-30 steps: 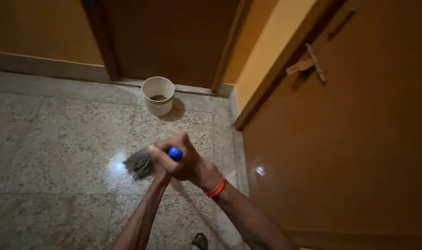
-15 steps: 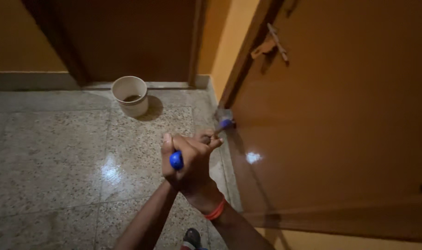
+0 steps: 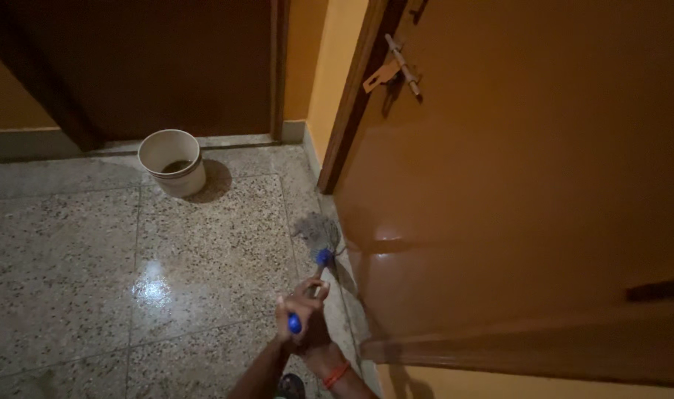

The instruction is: The person mops the floor in a hallway using a mop and a bucket of water, moving the mop back and forth across the tiled surface.

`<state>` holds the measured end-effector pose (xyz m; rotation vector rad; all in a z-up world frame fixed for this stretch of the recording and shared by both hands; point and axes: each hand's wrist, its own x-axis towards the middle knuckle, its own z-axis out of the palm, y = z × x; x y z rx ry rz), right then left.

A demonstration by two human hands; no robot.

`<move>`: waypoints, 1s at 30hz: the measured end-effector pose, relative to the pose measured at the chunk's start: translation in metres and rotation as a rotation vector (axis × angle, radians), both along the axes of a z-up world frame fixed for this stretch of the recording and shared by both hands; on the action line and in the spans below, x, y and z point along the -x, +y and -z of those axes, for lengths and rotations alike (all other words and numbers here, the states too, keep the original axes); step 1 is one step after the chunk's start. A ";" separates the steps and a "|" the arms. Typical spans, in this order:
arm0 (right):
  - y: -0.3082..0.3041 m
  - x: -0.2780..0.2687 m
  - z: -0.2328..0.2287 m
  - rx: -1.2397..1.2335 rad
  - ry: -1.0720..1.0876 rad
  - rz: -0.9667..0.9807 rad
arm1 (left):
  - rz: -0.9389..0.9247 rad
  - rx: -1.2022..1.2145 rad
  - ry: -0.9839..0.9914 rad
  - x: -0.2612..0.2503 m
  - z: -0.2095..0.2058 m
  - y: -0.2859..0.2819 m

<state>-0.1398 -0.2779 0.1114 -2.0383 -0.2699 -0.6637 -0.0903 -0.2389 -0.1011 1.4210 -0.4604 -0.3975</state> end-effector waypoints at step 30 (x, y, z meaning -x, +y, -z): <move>-0.071 0.065 -0.006 1.121 0.555 1.067 | 0.608 -0.334 -0.472 0.031 -0.042 -0.124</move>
